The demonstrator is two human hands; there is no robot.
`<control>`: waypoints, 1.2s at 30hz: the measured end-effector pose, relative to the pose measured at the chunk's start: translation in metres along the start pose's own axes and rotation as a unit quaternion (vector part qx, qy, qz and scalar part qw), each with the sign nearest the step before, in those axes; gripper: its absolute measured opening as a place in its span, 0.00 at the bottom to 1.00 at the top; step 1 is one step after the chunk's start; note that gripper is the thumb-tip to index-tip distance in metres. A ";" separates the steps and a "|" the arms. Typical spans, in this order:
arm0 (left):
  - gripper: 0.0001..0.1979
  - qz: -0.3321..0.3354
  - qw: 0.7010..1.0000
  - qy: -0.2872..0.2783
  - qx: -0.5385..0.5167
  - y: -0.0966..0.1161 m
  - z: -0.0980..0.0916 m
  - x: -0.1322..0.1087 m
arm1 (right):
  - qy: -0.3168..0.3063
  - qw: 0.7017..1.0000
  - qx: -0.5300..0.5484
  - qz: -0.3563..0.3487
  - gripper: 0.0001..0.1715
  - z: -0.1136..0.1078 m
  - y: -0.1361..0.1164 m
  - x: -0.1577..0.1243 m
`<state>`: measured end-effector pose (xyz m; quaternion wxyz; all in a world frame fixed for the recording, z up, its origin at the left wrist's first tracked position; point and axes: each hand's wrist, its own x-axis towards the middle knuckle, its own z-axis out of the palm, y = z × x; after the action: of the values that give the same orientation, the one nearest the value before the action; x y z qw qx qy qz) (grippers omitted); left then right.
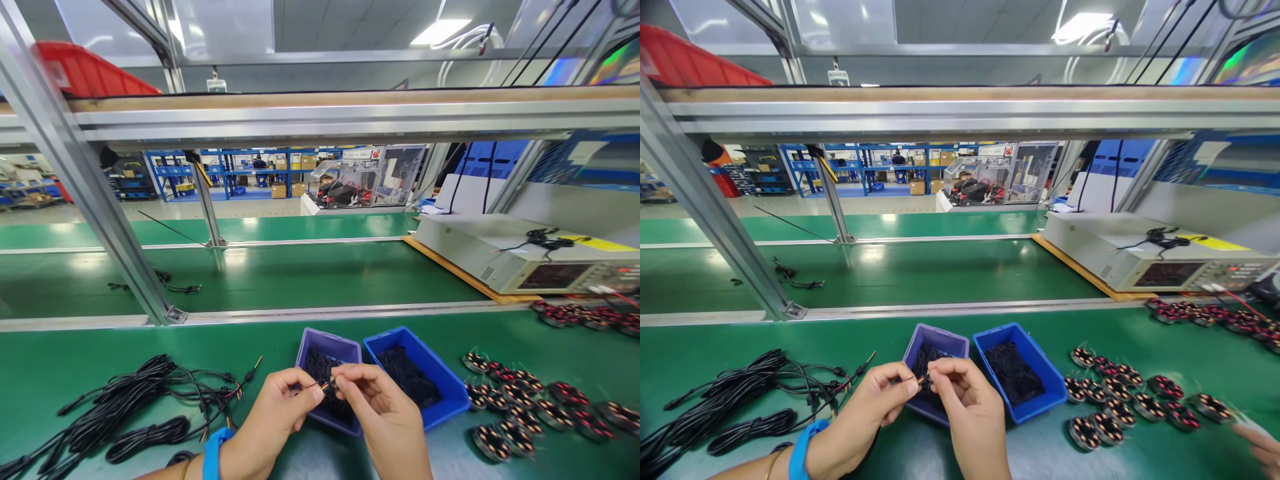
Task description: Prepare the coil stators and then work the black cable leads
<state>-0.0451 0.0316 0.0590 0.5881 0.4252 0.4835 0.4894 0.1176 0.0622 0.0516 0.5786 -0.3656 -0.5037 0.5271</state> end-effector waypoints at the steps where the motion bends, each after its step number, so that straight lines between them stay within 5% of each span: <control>1: 0.20 0.000 1.000 0.000 -0.001 0.000 0.000 0.000 | 0.000 1.000 0.002 0.002 0.13 0.000 -0.001 0.000; 9: 0.21 0.000 1.000 0.002 0.015 -0.004 -0.003 -0.002 | -0.017 1.000 -0.011 0.005 0.14 0.005 -0.006 0.002; 13: 0.25 0.009 0.999 0.029 0.012 -0.001 -0.001 -0.001 | -0.060 0.989 -0.111 -0.078 0.05 0.001 -0.006 0.004; 17: 0.26 0.001 0.999 0.033 0.001 0.001 0.002 -0.001 | -0.101 0.959 -0.196 -0.176 0.09 -0.006 -0.006 0.005; 26: 0.27 -0.018 1.000 0.023 0.004 0.004 0.006 -0.005 | -0.013 0.995 -0.089 -0.042 0.11 0.002 -0.003 0.004; 36: 0.26 -0.026 0.999 0.019 -0.002 0.006 0.007 -0.006 | -0.011 0.979 -0.146 -0.141 0.05 0.003 -0.002 -0.002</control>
<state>-0.0390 0.0260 0.0670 0.5922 0.4024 0.5043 0.4827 0.1152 0.0595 0.0535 0.5819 -0.3657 -0.6281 0.3648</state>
